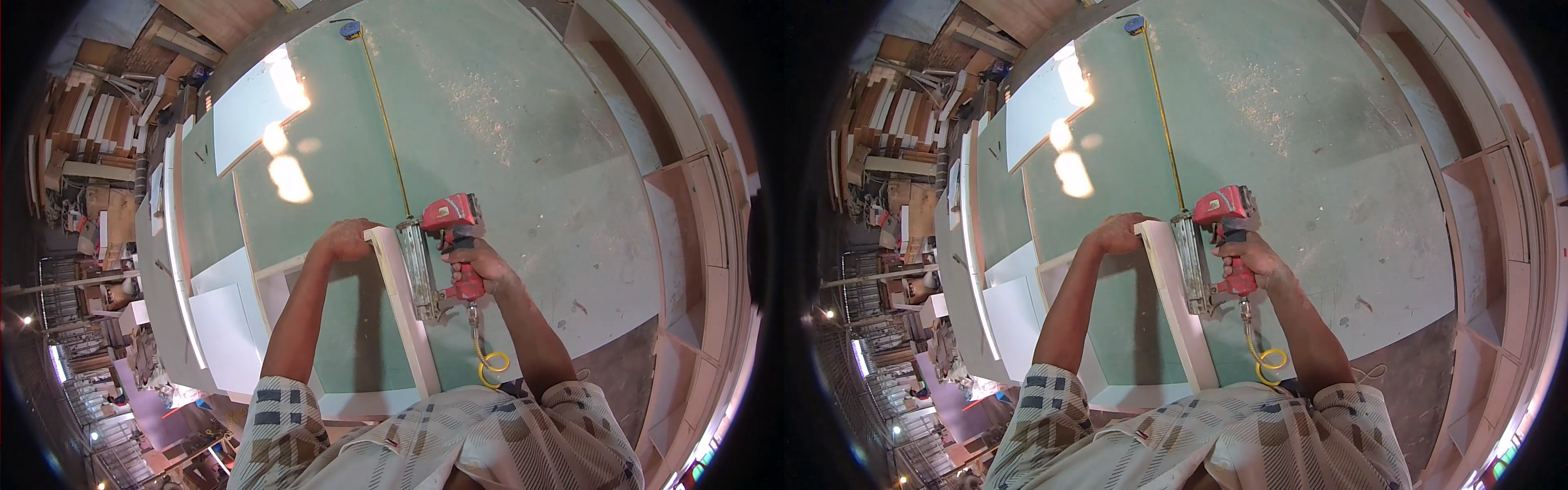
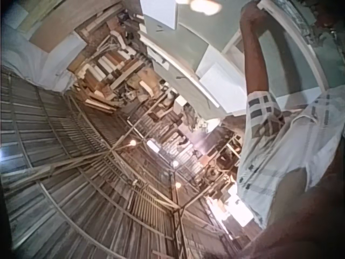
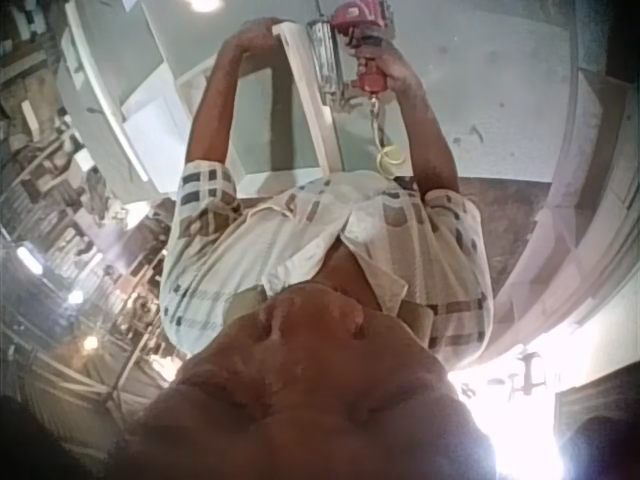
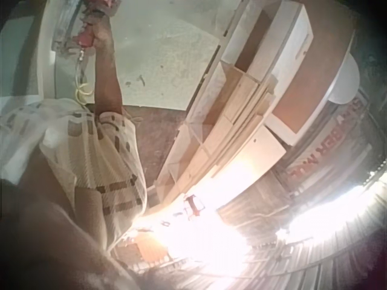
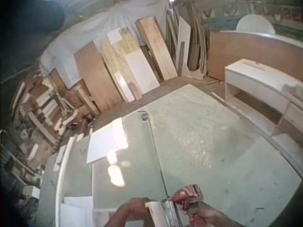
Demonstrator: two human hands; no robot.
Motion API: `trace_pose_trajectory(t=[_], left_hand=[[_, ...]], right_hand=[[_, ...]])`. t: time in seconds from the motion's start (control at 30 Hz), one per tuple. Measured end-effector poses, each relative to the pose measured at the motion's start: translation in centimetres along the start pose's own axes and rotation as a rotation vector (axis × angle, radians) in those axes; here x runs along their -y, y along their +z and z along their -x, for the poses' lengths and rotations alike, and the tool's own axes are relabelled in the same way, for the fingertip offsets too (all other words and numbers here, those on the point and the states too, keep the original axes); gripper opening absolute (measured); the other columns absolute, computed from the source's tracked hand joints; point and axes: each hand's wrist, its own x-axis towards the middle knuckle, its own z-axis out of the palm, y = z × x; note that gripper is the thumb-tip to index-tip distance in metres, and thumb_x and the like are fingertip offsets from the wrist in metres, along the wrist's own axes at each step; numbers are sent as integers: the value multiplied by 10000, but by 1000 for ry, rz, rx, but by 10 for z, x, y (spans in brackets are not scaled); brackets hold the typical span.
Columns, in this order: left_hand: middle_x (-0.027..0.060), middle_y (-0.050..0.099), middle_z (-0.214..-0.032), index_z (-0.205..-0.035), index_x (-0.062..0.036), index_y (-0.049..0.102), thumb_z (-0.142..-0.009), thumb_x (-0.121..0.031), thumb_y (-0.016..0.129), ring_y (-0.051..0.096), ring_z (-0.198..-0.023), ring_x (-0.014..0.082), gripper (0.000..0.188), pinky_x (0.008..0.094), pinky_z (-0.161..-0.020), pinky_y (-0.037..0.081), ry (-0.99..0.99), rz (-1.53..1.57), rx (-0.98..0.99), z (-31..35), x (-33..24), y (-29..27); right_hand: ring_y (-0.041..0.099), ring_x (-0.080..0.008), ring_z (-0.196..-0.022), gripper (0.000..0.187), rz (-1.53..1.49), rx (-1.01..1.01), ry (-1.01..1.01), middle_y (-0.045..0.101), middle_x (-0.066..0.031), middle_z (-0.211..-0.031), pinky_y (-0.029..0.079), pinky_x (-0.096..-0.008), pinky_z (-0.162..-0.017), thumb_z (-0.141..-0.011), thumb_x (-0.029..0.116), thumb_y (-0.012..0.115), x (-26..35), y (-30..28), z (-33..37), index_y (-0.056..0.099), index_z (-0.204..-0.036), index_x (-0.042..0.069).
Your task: The person aligns white wooden panels on a table and joins them together with a pneumatic nail gun to create a rectangular frame. They then position a plywood sheet over the frame and secure it in place by hand and with the nail gun.
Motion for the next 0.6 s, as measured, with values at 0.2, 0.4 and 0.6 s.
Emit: trace_pose_trajectory(t=[0.2,0.4,0.6], left_hand=[[86,730,-1292,-1304,-210,726,-818,-274,686,666,-1219,294,492,397,-1053,495,-9,9,-4,2,-2,-4],[86,714,-1325,-1327,-217,709,-842,-309,658,652,-1242,298,496,407,-1063,488,-18,-13,13,3,-9,-5],[81,674,-1398,-1426,-224,639,-874,-429,653,629,-1283,307,588,405,-1096,476,-17,-48,-5,6,-8,-3]], right_hand=[[546,-85,-603,287,20,43,63,557,4,-775,526,-270,-541,-895,-29,695,4,0,1,611,-1165,17],[538,-95,-559,282,21,13,56,548,1,-738,524,-275,-535,-884,-19,717,4,3,0,612,-1142,22],[548,-92,-558,284,24,27,93,550,3,-747,518,-268,-537,-880,-11,721,9,6,2,608,-1138,23]])
